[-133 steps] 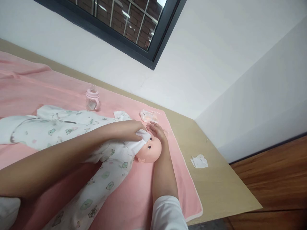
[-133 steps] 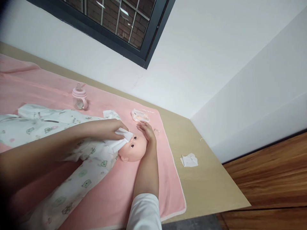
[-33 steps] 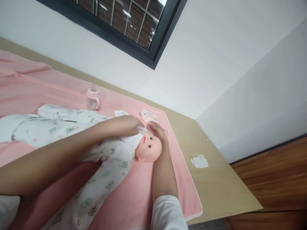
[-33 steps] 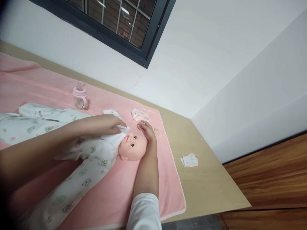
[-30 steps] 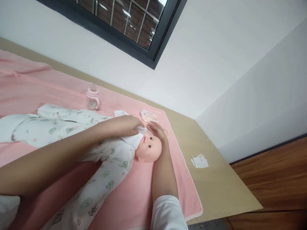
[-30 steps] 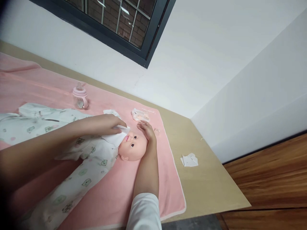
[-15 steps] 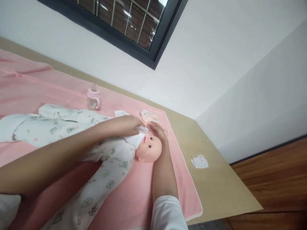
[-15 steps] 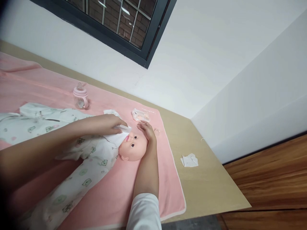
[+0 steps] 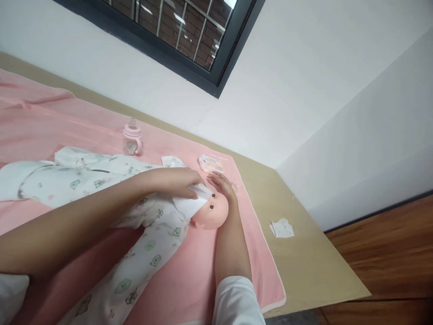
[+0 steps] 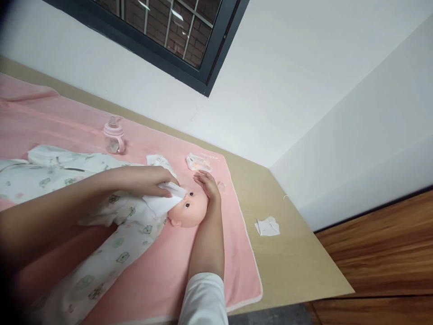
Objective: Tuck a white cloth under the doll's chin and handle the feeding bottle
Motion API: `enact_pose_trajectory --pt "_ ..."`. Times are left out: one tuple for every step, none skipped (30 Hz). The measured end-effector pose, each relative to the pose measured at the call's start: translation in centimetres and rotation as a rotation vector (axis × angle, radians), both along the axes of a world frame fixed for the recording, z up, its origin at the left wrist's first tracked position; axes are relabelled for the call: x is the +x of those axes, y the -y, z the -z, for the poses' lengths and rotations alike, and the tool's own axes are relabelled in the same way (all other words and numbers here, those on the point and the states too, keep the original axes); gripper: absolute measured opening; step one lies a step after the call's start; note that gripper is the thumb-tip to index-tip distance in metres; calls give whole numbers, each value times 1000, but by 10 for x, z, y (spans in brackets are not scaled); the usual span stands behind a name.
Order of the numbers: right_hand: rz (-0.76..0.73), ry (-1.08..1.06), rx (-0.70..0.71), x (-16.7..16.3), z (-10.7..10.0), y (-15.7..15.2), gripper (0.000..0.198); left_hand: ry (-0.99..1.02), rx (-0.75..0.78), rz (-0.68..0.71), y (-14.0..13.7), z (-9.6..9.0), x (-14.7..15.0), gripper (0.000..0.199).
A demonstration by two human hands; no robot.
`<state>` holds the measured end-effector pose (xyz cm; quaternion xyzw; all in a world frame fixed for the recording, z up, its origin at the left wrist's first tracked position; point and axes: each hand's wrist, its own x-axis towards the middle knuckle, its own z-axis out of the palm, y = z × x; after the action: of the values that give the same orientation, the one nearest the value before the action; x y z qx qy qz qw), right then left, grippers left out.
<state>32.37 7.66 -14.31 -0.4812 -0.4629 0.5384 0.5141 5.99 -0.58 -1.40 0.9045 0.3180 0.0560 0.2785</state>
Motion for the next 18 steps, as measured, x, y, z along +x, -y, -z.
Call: enact_pose_trajectory --pt "1 1 -7 0 0 0 31 -10 6 -12 0 0 0 10" --pt "2 4 -15 -1 0 0 31 -15 12 -22 0 0 1 11" --pt "2 6 -22 -1 0 0 31 -15 21 -33 -1 1 1 12" --pt "2 7 -26 -1 0 0 31 -14 29 -43 -2 1 1 13" --pt "0 6 -27 -1 0 0 31 -9 34 -49 -3 2 2 13" --pt "-1 5 -25 -1 0 1 30 -1 34 -50 -4 3 2 13" --pt "-3 4 -25 -1 0 1 30 5 33 -48 -5 4 2 12" --pt "-5 4 -24 -1 0 1 29 11 32 -46 -5 5 2 13" --pt "-7 3 -22 0 0 2 29 17 33 -42 -6 5 2 13" --pt "-9 1 -20 0 0 2 29 23 34 -38 -6 5 2 13" --pt "-12 -1 -18 0 0 2 29 27 35 -35 -6 6 2 13" --pt "-15 -3 -15 1 1 2 30 29 36 -34 -6 6 2 12" --pt "-17 -5 -13 2 2 1 30 30 38 -34 -6 6 2 12" --pt "-20 -9 -11 3 3 0 30 30 40 -35 -6 6 3 11" --pt "-27 -15 -9 4 4 -1 31 28 44 -40 -7 7 3 10" --pt "-36 -23 -6 5 5 -2 31 26 51 -52 -7 8 3 9" --pt "-46 -31 -2 7 6 -4 32 24 57 -63 -8 8 3 8" --pt "-57 -38 2 8 8 -6 33 22 61 -73 -8 9 3 8"
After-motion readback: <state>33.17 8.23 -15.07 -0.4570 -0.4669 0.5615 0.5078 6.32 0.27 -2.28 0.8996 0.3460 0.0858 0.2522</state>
